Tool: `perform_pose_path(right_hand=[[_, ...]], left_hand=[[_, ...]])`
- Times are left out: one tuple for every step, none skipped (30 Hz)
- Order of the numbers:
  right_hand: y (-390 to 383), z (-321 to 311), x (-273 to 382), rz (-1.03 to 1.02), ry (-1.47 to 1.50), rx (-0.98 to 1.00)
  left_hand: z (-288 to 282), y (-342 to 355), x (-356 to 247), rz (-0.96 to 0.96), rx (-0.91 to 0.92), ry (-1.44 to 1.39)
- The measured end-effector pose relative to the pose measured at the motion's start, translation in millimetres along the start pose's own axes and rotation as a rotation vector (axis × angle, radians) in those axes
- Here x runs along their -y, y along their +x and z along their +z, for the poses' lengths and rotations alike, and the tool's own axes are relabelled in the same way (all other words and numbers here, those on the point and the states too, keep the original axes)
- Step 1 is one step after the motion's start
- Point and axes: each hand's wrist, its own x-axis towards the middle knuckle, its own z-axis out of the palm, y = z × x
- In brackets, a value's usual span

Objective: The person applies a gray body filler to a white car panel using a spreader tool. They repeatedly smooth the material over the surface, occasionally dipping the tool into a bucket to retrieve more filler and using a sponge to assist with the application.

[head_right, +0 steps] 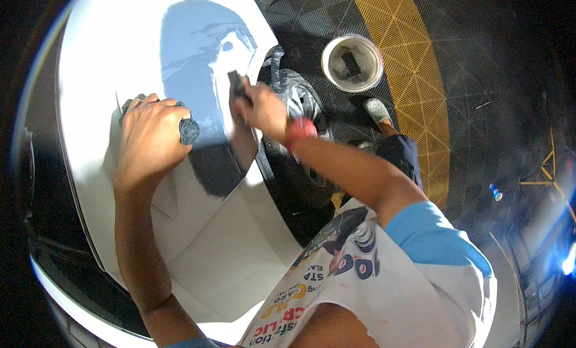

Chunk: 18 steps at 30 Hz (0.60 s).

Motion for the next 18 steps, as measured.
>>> perform_pose_path(right_hand=[[40.6, 0.8, -13.8, 0.118, 0.024, 0.071], [65.2, -8.0, -9.6, 0.136, -0.034, 0.143], [65.3, -8.4, -3.5, 0.204, -0.017, 0.192], [58.6, -7.0, 3.0, 0.272, 0.001, 0.24], [32.7, -5.0, 8.2, 0.128, 0.047, 0.167], [-1.4, -3.0, 15.4, -0.018, 0.095, 0.095], [-34.4, -7.7, 32.4, -0.123, 0.032, 0.037], [-56.5, -17.2, 45.3, -0.224, -0.038, -0.035], [-62.7, -20.6, 42.3, -0.231, -0.012, 0.017], [-48.3, -13.5, 34.1, -0.176, 0.01, 0.02], [-23.3, -2.1, 22.1, -0.117, 0.041, 0.029], [7.3, 4.7, 5.8, -0.056, 0.057, 0.023], [47.2, 7.5, -8.2, 0.082, 0.009, 0.104], [87.1, 4.6, -18.3, 0.217, -0.038, 0.177], [110.4, 2.1, -21.9, 0.229, -0.037, 0.223], [125.3, -2.9, -25.4, 0.242, -0.046, 0.263], [111.5, 6.0, -10.0, 0.35, -0.03, 0.226], [82.2, 9.6, 8.6, 0.276, -0.068, 0.236]], left_hand=[[-9.2, 6.1, -5.2, -0.071, 0.107, 0.008], [-9.2, 4.7, -3.8, -0.062, 0.125, 0.023], [-8.6, 3.1, -2.8, -0.053, 0.142, 0.038], [-8.0, 2.4, -1.5, -0.042, 0.158, 0.054], [-3.2, 1.0, -0.1, -0.075, 0.183, 0.056], [-1.6, -2.2, -0.8, -0.073, 0.174, 0.037], [-1.3, -5.6, -2.5, -0.076, 0.158, 0.019], [-1.3, -2.1, -3.2, -0.064, 0.134, -0.002], [-6.8, 2.5, -3.7, -0.081, 0.223, -0.012], [-4.1, 4.3, -0.8, -0.086, 0.213, -0.011], [-2.1, 2.2, 0.1, -0.094, 0.213, -0.007], [1.3, 4.9, 1.1, -0.088, 0.199, -0.01], [-5.7, 11.6, 0.0, -0.085, 0.268, 0.005], [-7.2, 13.1, 1.9, -0.054, 0.213, 0.02], [-4.5, 10.0, 5.3, -0.022, 0.169, 0.035], [4.4, 10.4, 7.8, 0.013, 0.116, 0.042], [15.0, 2.0, 8.1, 0.069, -0.048, 0.155], [15.4, -2.6, 8.8, 0.032, -0.001, 0.109]])
